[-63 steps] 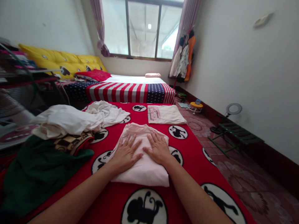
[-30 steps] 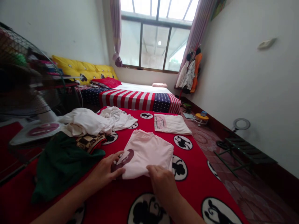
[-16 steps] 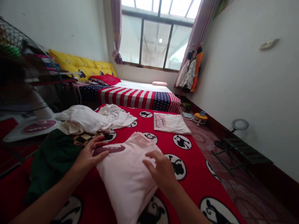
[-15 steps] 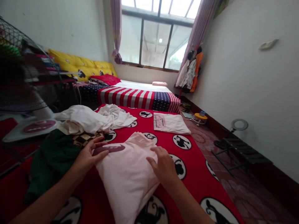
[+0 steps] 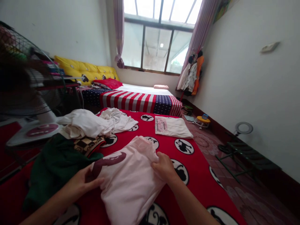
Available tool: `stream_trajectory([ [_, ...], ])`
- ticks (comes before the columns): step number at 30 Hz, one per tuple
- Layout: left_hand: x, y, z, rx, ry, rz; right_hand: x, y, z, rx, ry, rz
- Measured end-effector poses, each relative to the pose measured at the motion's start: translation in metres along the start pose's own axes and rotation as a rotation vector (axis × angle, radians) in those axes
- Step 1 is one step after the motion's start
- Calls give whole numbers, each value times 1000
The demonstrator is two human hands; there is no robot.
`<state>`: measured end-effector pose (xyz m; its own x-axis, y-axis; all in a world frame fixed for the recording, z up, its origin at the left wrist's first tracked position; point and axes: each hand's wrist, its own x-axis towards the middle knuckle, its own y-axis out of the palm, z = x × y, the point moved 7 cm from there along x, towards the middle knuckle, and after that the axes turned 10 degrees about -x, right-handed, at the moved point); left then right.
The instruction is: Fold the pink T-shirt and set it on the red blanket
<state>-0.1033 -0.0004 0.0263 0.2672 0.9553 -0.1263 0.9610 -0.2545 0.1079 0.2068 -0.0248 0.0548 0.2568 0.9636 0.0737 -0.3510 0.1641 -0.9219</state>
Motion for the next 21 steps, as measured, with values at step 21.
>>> stream_trajectory([
  [21,107,142,-97,-474,-78,185,22,-133,-70,934,176,-293],
])
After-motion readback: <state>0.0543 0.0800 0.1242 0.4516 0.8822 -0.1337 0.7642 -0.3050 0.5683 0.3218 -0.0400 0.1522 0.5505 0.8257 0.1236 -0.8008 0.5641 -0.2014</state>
